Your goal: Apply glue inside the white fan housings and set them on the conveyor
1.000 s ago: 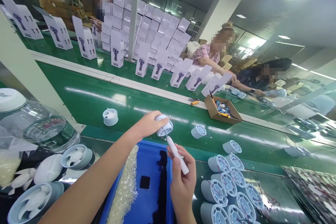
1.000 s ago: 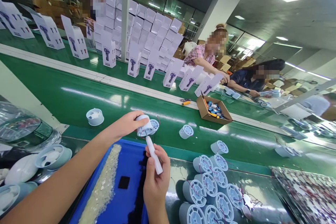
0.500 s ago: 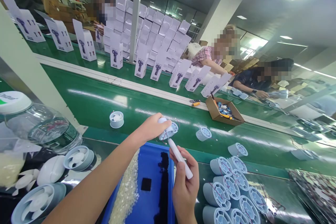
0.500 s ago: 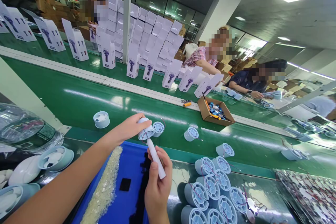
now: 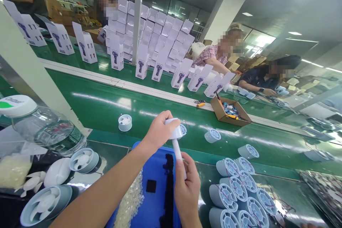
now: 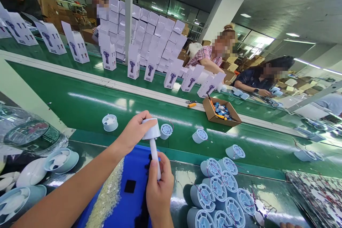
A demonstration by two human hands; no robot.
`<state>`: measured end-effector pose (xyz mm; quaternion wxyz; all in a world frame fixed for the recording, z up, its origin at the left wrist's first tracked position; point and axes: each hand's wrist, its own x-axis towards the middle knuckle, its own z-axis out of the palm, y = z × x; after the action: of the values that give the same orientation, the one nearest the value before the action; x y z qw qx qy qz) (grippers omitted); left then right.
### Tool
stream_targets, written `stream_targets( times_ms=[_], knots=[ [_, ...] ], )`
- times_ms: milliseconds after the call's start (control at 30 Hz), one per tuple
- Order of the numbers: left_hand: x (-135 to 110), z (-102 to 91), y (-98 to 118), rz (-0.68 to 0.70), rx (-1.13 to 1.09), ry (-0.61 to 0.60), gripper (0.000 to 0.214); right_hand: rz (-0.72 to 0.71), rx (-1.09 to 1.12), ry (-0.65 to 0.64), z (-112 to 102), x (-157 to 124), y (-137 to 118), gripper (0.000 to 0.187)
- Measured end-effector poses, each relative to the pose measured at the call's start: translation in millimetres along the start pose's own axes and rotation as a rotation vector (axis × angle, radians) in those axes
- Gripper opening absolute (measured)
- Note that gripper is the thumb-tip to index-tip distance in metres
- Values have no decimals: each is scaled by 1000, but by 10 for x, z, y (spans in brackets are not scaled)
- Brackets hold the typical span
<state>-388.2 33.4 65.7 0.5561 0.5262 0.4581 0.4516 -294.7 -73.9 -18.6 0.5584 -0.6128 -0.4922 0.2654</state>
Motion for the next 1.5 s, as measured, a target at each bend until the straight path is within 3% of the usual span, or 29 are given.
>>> stream_targets(
  times_ms=[67, 167, 300, 533, 667, 733, 833, 900, 933, 1000, 1067, 1233, 1400, 1500],
  knots=[
    [-30, 85, -32, 120, 44, 124, 38, 17, 1, -127, 24, -5, -13, 32],
    [-96, 198, -49, 266, 181, 233, 45, 11, 23, -142, 63, -42, 9, 35],
    [-155, 243, -24, 199, -29, 138, 44, 18, 98, -104, 70, -96, 49, 35],
    [-204, 224, -4, 122, -191, 33, 44, 25, 231, -95, 81, -154, -10, 36],
    [-204, 211, -14, 264, -50, 69, 38, 70, 291, -47, 51, -82, -89, 36],
    [-177, 172, -22, 313, 34, -22, 27, 108, 347, -9, 19, -27, -115, 36],
    [-101, 71, -39, 169, 66, -260, 32, 151, 351, -4, -25, 20, -94, 40],
    [-29, -17, -61, 84, 60, -274, 40, 180, 247, -61, -44, 26, -44, 43],
    [11, -66, -77, 77, 84, -212, 47, 193, 194, -79, -50, 26, -17, 45],
    [96, -171, -128, 91, 208, -37, 59, 212, 133, -76, -58, 28, 26, 48],
    [178, -276, -208, 92, 402, 29, 59, 221, 127, -35, -64, 34, 38, 45],
    [319, -405, -485, 156, 902, -124, 36, 120, 151, 27, -42, 21, -32, 23],
    [336, -376, -598, 216, 1061, -232, 72, 0, 178, -185, 71, -43, -36, 17],
    [324, -419, -540, 175, 1138, -190, 86, 0, 165, -318, 134, -78, 22, 18]
  ],
)
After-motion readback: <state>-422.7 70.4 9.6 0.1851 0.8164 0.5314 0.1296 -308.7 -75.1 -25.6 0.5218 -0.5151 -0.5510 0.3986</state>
